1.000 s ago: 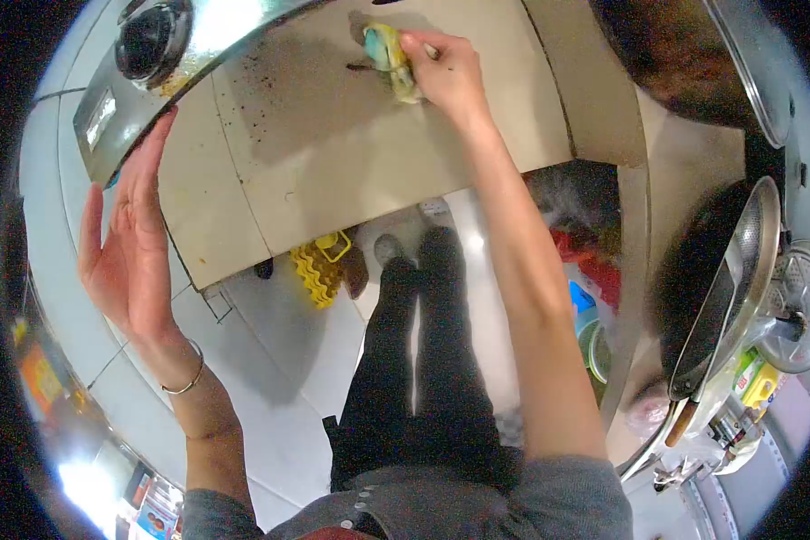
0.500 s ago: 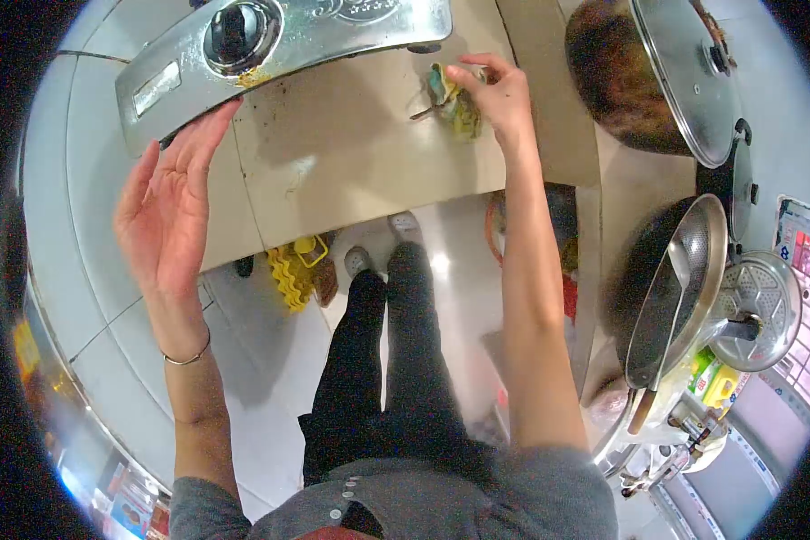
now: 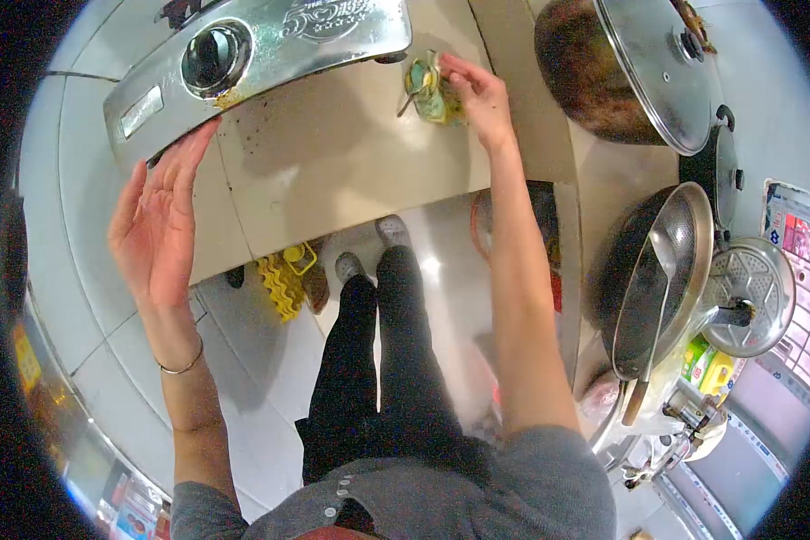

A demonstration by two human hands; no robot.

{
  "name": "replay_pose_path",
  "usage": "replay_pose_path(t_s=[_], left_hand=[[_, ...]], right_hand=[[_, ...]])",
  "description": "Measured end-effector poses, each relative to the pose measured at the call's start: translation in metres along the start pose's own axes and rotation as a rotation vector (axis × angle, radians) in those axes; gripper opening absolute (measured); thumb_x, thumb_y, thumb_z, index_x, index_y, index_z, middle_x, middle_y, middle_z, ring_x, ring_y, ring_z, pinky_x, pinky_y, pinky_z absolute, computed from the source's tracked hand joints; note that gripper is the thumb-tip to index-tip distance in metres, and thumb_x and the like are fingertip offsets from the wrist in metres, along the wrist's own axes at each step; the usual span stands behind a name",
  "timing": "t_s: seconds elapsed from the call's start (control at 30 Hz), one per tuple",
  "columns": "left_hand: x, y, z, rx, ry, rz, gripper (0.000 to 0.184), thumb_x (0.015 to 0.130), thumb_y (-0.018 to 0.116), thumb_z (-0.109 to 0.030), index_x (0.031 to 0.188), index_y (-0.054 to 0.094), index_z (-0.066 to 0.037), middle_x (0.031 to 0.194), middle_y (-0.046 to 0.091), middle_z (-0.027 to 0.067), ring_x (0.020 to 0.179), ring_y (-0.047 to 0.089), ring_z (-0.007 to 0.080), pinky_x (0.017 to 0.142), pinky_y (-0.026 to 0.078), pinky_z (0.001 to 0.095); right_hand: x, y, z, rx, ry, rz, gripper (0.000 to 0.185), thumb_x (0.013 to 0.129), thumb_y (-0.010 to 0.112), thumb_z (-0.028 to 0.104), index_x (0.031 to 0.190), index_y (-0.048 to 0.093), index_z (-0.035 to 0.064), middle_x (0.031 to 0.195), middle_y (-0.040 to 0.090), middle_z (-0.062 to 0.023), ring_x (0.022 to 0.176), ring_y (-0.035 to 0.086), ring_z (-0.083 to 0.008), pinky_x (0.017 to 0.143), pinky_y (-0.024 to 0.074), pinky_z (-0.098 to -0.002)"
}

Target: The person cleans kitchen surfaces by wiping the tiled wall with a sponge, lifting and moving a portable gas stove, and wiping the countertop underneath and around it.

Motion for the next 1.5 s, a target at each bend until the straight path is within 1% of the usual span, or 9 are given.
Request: replay_pose_path(t_s=[0.1,0.3,0.63,0.9,0.97,1.07,1.2,1.43,1.5], left_hand=[[0.000,0.000,-0.001,0.009,0.013,-0.003,0.058,0.092,0.040,-0.002,0.133,0.007,0.022,0.139,0.015,0.0413,0.134,0.016,0.0481,0.115,0.019,0.0485],[0.000,0.002,0.002,0.013,0.019,-0.013,0.057,0.093,0.038,-0.002,0.134,0.006,0.022,0.140,0.013,0.0410,0.135,0.014,0.0473,0.116,0.017,0.0473],[-0.001,0.007,0.004,0.014,0.014,-0.013,0.059,0.094,0.035,-0.001,0.138,-0.002,0.016,0.144,-0.002,0.0373,0.139,0.000,0.0393,0.116,0.016,0.0435],[0.002,0.011,0.002,-0.068,-0.011,0.041,0.059,0.095,0.035,-0.001,0.137,-0.003,0.016,0.145,-0.004,0.0356,0.139,0.002,0.0389,0.117,0.016,0.0439],[0.003,0.010,-0.001,-0.041,-0.003,0.028,0.060,0.095,0.034,-0.001,0.138,-0.004,0.015,0.146,-0.006,0.0345,0.139,0.002,0.0382,0.117,0.015,0.0436],[0.003,0.011,0.000,-0.111,-0.022,0.007,0.060,0.095,0.034,-0.001,0.139,-0.005,0.014,0.147,-0.006,0.0323,0.139,0.003,0.0370,0.117,0.014,0.0428],[0.004,0.014,0.002,-0.077,-0.034,0.017,0.062,0.095,0.034,-0.002,0.140,-0.006,0.012,0.148,-0.007,0.0286,0.140,0.004,0.0344,0.117,0.014,0.0418],[0.005,0.013,-0.001,-0.110,-0.005,-0.034,0.062,0.097,0.034,-0.008,0.140,-0.006,0.011,0.148,-0.008,0.0291,0.140,-0.002,0.0336,0.118,0.012,0.0408],[0.005,0.013,-0.004,-0.089,0.004,-0.022,0.063,0.097,0.034,-0.008,0.140,-0.007,0.010,0.148,-0.009,0.0289,0.140,-0.001,0.0341,0.117,0.014,0.0408]], right_hand=[[0.006,-0.015,-0.017,-0.380,-0.015,-0.111,0.032,0.089,0.053,0.001,0.120,0.060,0.0065,0.115,0.063,-0.0092,0.096,0.062,-0.0185,0.092,0.0447,-0.0271],[-0.007,0.024,0.000,-0.516,-0.415,0.097,0.039,0.084,0.057,-0.001,0.122,0.059,0.0090,0.123,0.056,-0.0087,0.111,0.052,-0.0240,0.093,0.0464,-0.0338],[-0.025,0.065,0.005,-0.796,-0.627,0.077,0.048,0.077,0.065,0.004,0.124,0.056,0.0132,0.125,0.055,-0.0087,0.117,0.049,-0.0297,0.097,0.0419,-0.0395],[-0.010,0.047,-0.002,-0.623,-0.541,0.000,0.056,0.071,0.047,-0.015,0.117,0.061,0.0133,0.112,0.060,-0.0117,0.103,0.054,-0.0323,0.089,0.0467,-0.0354],[-0.018,0.000,-0.001,-0.636,-0.344,-0.384,0.048,0.075,0.050,-0.011,0.119,0.057,0.0061,0.113,0.060,-0.0161,0.107,0.054,-0.0352,0.091,0.0455,-0.0381],[-0.030,-0.018,-0.020,-0.895,-0.331,-0.487,0.040,0.082,0.052,-0.003,0.122,0.052,-0.0021,0.120,0.056,-0.0222,0.113,0.050,-0.0388,0.096,0.0415,-0.0421],[-0.009,-0.009,-0.032,-0.968,-0.340,-0.498,0.042,0.087,0.053,0.012,0.126,0.047,-0.0014,0.128,0.049,-0.0246,0.118,0.046,-0.0396,0.102,0.0361,-0.0450],[0.077,0.000,-0.037,-0.948,-0.436,-0.521,0.033,0.085,0.054,0.009,0.116,0.055,0.0005,0.123,0.054,-0.0206,0.115,0.049,-0.0359,0.097,0.0398,-0.0418],[0.086,0.013,-0.019,-0.934,-0.563,-0.533,0.034,0.093,0.038,0.018,0.113,0.055,-0.0040,0.108,0.060,-0.0234,0.097,0.058,-0.0413,0.086,0.0444,-0.0479]])
Point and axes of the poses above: each hand's wrist, its own x-axis towards the middle knuckle, its own y-axis out of the palm, z = x × y, the point moved 7 cm from there along x, towards the middle knuckle
